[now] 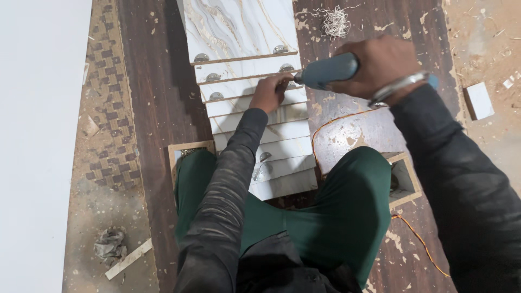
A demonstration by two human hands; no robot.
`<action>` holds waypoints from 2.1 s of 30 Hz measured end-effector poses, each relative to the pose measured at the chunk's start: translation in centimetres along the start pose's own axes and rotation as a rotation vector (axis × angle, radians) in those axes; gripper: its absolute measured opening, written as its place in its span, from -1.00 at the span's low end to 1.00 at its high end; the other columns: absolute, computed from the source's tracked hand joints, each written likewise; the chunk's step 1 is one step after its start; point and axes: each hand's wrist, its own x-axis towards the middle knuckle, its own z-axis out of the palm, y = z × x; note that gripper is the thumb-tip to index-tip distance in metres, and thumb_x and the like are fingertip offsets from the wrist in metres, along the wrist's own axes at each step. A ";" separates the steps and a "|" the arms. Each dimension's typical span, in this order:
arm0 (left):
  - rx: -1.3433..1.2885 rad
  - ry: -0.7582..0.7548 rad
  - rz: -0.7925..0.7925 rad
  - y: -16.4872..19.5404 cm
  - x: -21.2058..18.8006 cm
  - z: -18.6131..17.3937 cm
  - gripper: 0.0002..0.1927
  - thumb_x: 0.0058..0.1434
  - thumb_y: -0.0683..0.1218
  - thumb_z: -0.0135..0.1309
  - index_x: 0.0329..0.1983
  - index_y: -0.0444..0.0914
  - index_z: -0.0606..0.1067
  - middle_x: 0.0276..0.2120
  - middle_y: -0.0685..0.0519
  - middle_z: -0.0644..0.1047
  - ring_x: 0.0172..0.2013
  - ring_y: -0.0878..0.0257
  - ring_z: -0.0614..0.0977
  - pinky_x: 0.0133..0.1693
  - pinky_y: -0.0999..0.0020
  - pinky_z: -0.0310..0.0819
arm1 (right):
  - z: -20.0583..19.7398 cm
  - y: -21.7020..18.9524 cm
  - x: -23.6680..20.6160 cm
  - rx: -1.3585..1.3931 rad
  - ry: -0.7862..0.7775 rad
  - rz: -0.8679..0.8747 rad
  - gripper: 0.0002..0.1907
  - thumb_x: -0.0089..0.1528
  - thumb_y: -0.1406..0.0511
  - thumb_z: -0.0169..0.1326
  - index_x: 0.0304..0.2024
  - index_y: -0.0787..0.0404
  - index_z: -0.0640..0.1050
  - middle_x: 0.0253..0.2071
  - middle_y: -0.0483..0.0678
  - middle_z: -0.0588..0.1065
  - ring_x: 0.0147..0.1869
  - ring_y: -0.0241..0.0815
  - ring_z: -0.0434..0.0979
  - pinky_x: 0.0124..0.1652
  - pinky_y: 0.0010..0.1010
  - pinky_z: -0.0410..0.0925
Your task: The person uses a corded electric drill to drive screws into metal hinges attached to a white marble-patterned panel. They repeatedly pick screws from a small wooden box and fasten them into pre-drilled holes on the panel.
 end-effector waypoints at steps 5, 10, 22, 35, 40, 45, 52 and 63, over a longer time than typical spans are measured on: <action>-0.022 -0.005 -0.062 -1.2 -1.4 0.5 -0.60 0.22 -0.26 -0.01 0.10 -0.15 0.57 -0.13 -0.18 0.64 -0.08 -0.10 0.68 -0.04 0.08 0.57 | 1.2 -1.4 2.6 -0.205 -0.054 0.007 -0.42 -0.03 -0.23 0.38 -0.14 -0.09 0.71 -0.38 0.01 0.62 -0.31 0.05 0.66 -0.27 -0.10 0.50; 0.035 -0.009 -0.087 -1.4 -1.8 0.8 -0.61 0.27 -0.23 -0.03 0.15 -0.16 0.54 -0.08 -0.20 0.62 -0.03 -0.13 0.65 0.00 0.05 0.55 | 1.9 -1.5 3.7 -0.206 -0.070 -0.036 -0.43 -0.03 -0.21 0.37 -0.13 -0.07 0.70 -0.38 -0.01 0.63 -0.29 0.06 0.67 -0.29 -0.06 0.50; 0.038 0.015 -0.162 -0.8 -2.0 1.2 -0.63 0.31 -0.19 -0.06 0.14 -0.12 0.56 -0.11 -0.21 0.63 -0.06 -0.18 0.64 -0.03 -0.03 0.53 | 1.1 -0.7 6.6 -0.153 -0.249 -0.036 -0.34 -0.05 -0.15 0.41 -0.03 0.03 0.69 -0.29 0.09 0.64 -0.27 0.13 0.68 -0.18 -0.07 0.53; -0.042 0.038 -0.140 -1.5 -3.2 2.3 -0.66 0.36 -0.17 -0.09 0.17 -0.14 0.50 -0.13 -0.23 0.63 -0.08 -0.21 0.64 -0.06 -0.03 0.54 | 0.5 -1.6 9.5 -0.392 -0.272 -0.090 -0.26 -0.08 -0.25 0.41 -0.34 0.29 0.71 -0.53 0.15 0.59 -0.57 0.05 0.58 -0.45 -0.19 0.50; -0.091 0.020 -0.133 -1.9 -3.5 2.0 -0.65 0.35 -0.17 -0.12 0.17 -0.19 0.51 -0.13 -0.22 0.65 -0.08 -0.17 0.67 -0.05 0.01 0.56 | 0.7 -3.0 10.1 -0.311 -0.238 -0.147 -0.27 -0.05 -0.22 0.42 -0.36 0.33 0.69 -0.55 0.13 0.57 -0.61 0.05 0.55 -0.48 -0.18 0.47; -0.069 0.057 -0.073 -1.8 -3.4 2.0 -0.66 0.38 -0.16 -0.11 0.16 -0.26 0.52 -0.08 -0.24 0.63 -0.05 -0.17 0.67 -0.01 0.04 0.57 | 0.5 -3.4 10.3 -0.360 -0.238 -0.194 -0.31 -0.06 -0.21 0.42 -0.35 0.28 0.71 -0.52 0.09 0.59 -0.55 0.02 0.56 -0.43 -0.20 0.47; -0.089 0.050 -0.092 -0.5 -3.6 1.9 -0.65 0.35 -0.14 -0.16 0.11 -0.27 0.54 -0.14 -0.26 0.63 -0.09 -0.19 0.65 -0.02 0.03 0.55 | 0.2 -5.8 10.3 -0.501 -0.256 -0.288 -0.36 -0.20 -0.19 0.45 -0.28 0.08 0.74 -0.46 -0.02 0.62 -0.38 -0.05 0.63 -0.34 -0.19 0.49; -0.120 0.228 0.056 -1.3 -3.9 1.9 -0.74 0.39 -0.15 -0.06 0.03 -0.38 0.54 -0.13 -0.29 0.61 -0.14 -0.21 0.64 -0.03 0.03 0.55 | 3.7 -7.5 11.3 -0.393 -0.265 -0.294 -0.41 -0.26 -0.04 0.50 -0.32 0.16 0.72 -0.39 0.07 0.63 -0.35 0.02 0.68 -0.34 -0.12 0.52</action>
